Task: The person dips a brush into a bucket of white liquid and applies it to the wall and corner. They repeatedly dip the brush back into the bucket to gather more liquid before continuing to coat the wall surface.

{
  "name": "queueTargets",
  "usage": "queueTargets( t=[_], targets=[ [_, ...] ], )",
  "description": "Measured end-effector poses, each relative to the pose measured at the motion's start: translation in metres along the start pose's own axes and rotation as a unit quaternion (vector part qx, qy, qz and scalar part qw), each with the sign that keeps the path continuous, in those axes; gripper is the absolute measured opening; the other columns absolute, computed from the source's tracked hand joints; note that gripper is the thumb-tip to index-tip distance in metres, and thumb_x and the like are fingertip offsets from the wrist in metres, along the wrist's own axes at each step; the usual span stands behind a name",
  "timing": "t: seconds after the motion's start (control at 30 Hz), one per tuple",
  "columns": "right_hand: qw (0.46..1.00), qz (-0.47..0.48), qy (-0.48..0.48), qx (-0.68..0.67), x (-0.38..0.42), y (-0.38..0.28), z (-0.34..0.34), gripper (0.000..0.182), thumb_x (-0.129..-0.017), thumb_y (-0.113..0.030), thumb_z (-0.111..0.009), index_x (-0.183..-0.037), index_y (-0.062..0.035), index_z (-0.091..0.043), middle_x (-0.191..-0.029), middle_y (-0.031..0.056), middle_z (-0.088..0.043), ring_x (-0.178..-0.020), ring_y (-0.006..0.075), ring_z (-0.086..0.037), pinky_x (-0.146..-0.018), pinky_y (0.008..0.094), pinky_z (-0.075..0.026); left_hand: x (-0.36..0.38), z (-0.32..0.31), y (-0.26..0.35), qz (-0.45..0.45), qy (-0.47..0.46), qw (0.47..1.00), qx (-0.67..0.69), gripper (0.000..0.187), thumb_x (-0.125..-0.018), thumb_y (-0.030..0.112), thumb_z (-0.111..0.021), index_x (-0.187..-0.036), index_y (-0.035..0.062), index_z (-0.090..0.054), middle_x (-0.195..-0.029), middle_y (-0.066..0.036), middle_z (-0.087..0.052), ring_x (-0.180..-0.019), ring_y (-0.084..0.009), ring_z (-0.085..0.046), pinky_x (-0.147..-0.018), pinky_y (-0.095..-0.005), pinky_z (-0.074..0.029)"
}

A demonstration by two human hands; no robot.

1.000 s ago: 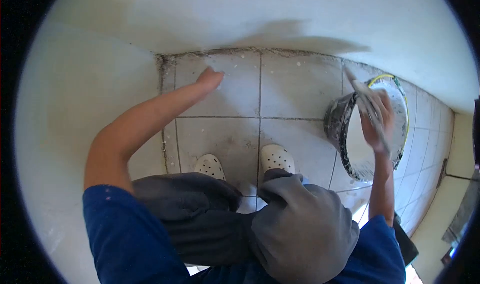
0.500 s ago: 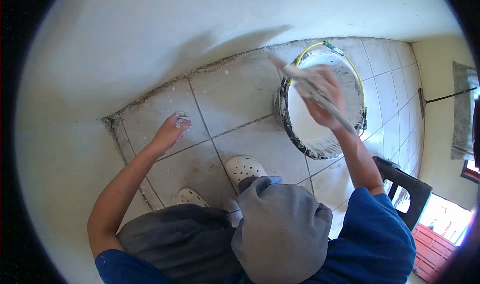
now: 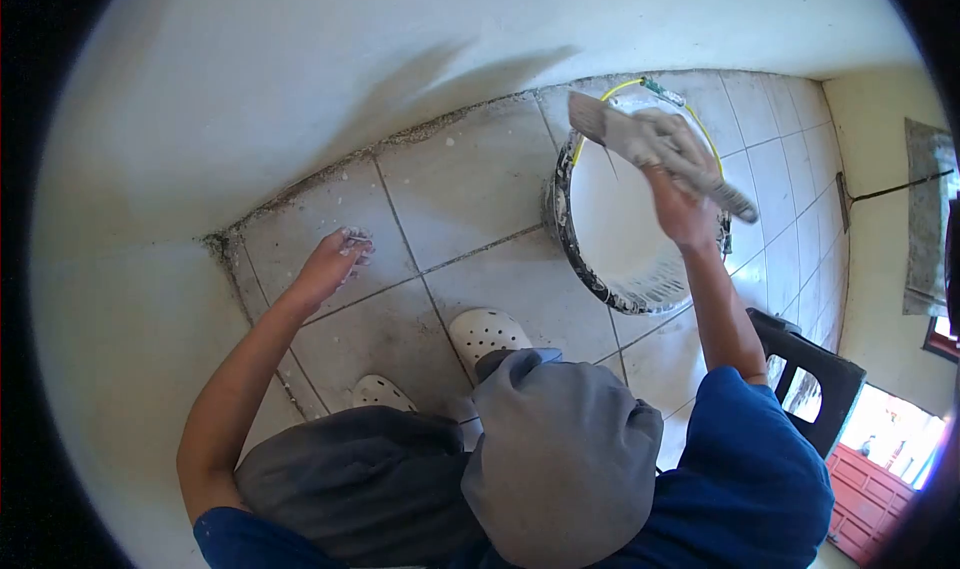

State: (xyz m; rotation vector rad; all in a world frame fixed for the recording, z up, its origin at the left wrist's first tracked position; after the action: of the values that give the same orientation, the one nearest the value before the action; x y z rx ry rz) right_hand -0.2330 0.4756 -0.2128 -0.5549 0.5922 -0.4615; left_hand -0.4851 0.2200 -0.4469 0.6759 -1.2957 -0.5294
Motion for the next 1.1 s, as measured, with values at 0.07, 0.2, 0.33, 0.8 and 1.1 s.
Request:
queueTargets(
  t=[0.07,0.2,0.33,0.8,1.1],
  targets=[
    [0.938,-0.244,0.112,-0.219,0.029,0.050,0.009,0.033,-0.078,-0.002,-0.055,-0.110,0.0017,-0.052,-0.104,0.0130,-0.056,-0.091,0.0207,-0.055,-0.078,0.0333,-0.049,-0.004,-0.004,0.013,-0.026,0.001,0.998,-0.049,0.028,-0.086,0.026,-0.051,-0.104,0.0053,-0.052,-0.095,-0.005,-0.058,-0.084,-0.0130,-0.056,-0.067,-0.0262,-0.044],
    [0.826,-0.444,0.135,-0.319,0.081,0.106,0.005,0.039,-0.081,-0.002,-0.051,-0.119,0.0028,-0.044,-0.109,0.0148,-0.053,-0.094,0.0204,-0.056,-0.079,0.0332,-0.051,-0.005,-0.022,0.059,-0.103,-0.011,0.991,-0.079,0.028,-0.086,0.027,-0.052,-0.103,0.0041,-0.054,-0.092,-0.005,-0.059,-0.082,-0.0115,-0.056,-0.066,-0.0246,-0.044],
    [0.739,-0.486,0.118,-0.451,0.096,0.138,-0.009,0.040,-0.080,-0.005,-0.055,-0.119,0.0017,-0.045,-0.106,0.0114,-0.053,-0.091,0.0186,-0.056,-0.075,0.0308,-0.050,-0.006,-0.036,0.084,-0.122,-0.023,0.992,-0.037,0.028,-0.087,0.025,-0.052,-0.104,0.0036,-0.055,-0.091,-0.004,-0.059,-0.079,-0.0106,-0.056,-0.067,-0.0240,-0.044],
    [0.966,-0.162,-0.196,0.052,0.068,0.127,-0.052,0.030,-0.077,-0.010,-0.058,-0.105,-0.0007,-0.059,-0.109,0.0089,-0.058,-0.093,0.0164,-0.057,-0.081,0.0283,-0.045,0.008,-0.029,0.100,-0.147,-0.009,0.986,-0.078,0.026,-0.087,0.024,-0.052,-0.103,0.0031,-0.054,-0.091,-0.005,-0.059,-0.083,-0.0115,-0.056,-0.069,-0.0256,-0.045],
    [0.782,-0.463,-0.056,-0.414,0.076,0.121,-0.014,0.041,-0.079,-0.001,-0.051,-0.120,0.0005,-0.046,-0.111,0.0113,-0.054,-0.093,0.0199,-0.057,-0.076,0.0335,-0.050,0.003,-0.015,0.083,-0.118,-0.002,0.991,-0.057,0.025,-0.087,0.024,-0.052,-0.104,0.0051,-0.054,-0.095,-0.003,-0.059,-0.086,-0.0120,-0.057,-0.069,-0.0261,-0.045]
  ],
)
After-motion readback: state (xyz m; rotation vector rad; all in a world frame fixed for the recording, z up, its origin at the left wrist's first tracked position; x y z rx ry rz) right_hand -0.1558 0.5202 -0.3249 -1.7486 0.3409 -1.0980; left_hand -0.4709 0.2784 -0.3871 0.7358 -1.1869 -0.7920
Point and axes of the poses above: each hand's wrist, its own x-axis away from the middle knuckle, its own z-axis out of the back of the hand, y = z × x, the point moved 8 cm from there along -x, towards the middle knuckle
